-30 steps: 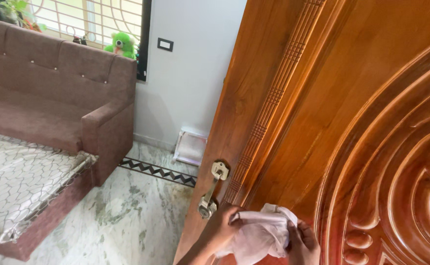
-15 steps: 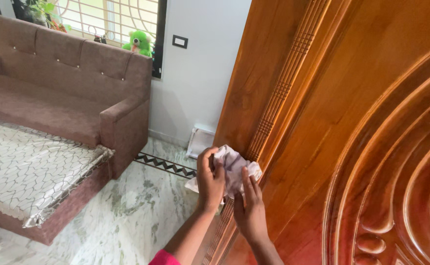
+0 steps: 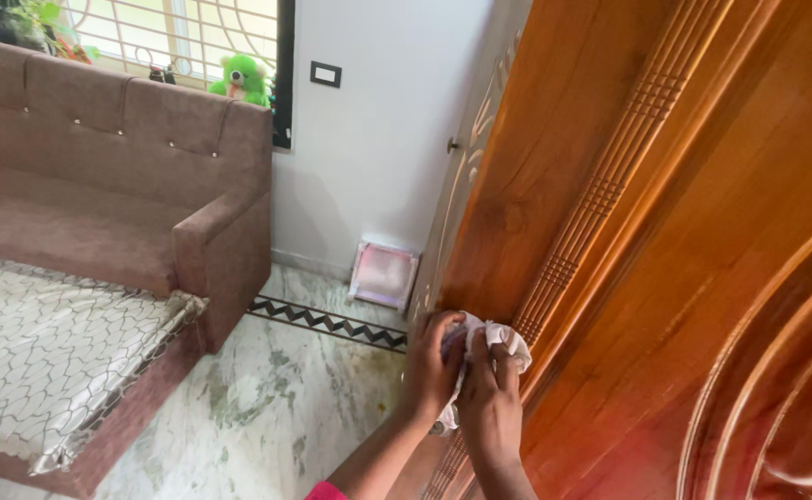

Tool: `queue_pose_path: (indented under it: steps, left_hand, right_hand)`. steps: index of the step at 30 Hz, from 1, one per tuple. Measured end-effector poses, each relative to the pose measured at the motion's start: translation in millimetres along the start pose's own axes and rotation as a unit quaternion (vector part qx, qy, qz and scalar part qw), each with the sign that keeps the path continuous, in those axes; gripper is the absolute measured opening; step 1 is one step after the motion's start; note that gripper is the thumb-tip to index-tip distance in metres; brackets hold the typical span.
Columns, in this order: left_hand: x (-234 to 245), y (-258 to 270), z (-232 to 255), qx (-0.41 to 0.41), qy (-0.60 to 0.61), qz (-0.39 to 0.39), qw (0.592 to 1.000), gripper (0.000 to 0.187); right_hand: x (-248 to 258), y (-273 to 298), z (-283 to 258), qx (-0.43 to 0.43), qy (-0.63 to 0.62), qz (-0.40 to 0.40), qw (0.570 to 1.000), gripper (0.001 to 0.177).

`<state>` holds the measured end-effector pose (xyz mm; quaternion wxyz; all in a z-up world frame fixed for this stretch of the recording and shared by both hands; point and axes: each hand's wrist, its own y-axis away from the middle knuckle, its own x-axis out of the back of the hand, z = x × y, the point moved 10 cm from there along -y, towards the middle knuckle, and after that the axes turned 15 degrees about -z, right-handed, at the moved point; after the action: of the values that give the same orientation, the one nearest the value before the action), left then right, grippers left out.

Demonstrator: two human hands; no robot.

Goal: The person wipes the elaborate spiral carvings and flat panels of a wooden door using a white cloth, then cleans the side edge and the latch area.

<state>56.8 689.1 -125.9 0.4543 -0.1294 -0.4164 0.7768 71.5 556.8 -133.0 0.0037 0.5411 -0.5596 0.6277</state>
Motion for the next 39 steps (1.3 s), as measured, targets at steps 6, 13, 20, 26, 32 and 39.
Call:
queue_pose_path:
  steps: [6, 13, 20, 26, 32, 39]
  left_hand:
    - [2.3, 2.8, -6.5, -0.023, 0.023, -0.022, 0.999, 0.02]
    - [-2.4, 14.0, -25.2, -0.091, 0.07, 0.006, 0.993, 0.018]
    - [-7.4, 26.3, -43.2, -0.002, 0.121, -0.049, 0.991, 0.019]
    - [-3.5, 17.4, -30.9, 0.001, 0.106, -0.024, 0.994, 0.019]
    - [-11.0, 23.7, -39.3, -0.012, 0.112, -0.054, 0.992, 0.022]
    - [-16.2, 61.0, -55.7, -0.027, 0.11, -0.077, 0.991, 0.019]
  right_hand:
    - [1.9, -1.7, -12.4, 0.003, 0.064, 0.042, 0.997, 0.041]
    - [-5.0, 15.3, -11.7, 0.027, 0.057, 0.124, 0.99, 0.031]
    - [-13.6, 27.3, 1.5, -0.029, -0.032, 0.1, 0.994, 0.031]
    - [-4.0, 13.4, 6.3, -0.053, -0.064, 0.051, 0.995, 0.029]
    - [-18.2, 28.5, 11.0, -0.029, -0.057, 0.078, 0.995, 0.033]
    - [-43.2, 64.2, 20.4, -0.003, -0.105, 0.085, 0.991, 0.035]
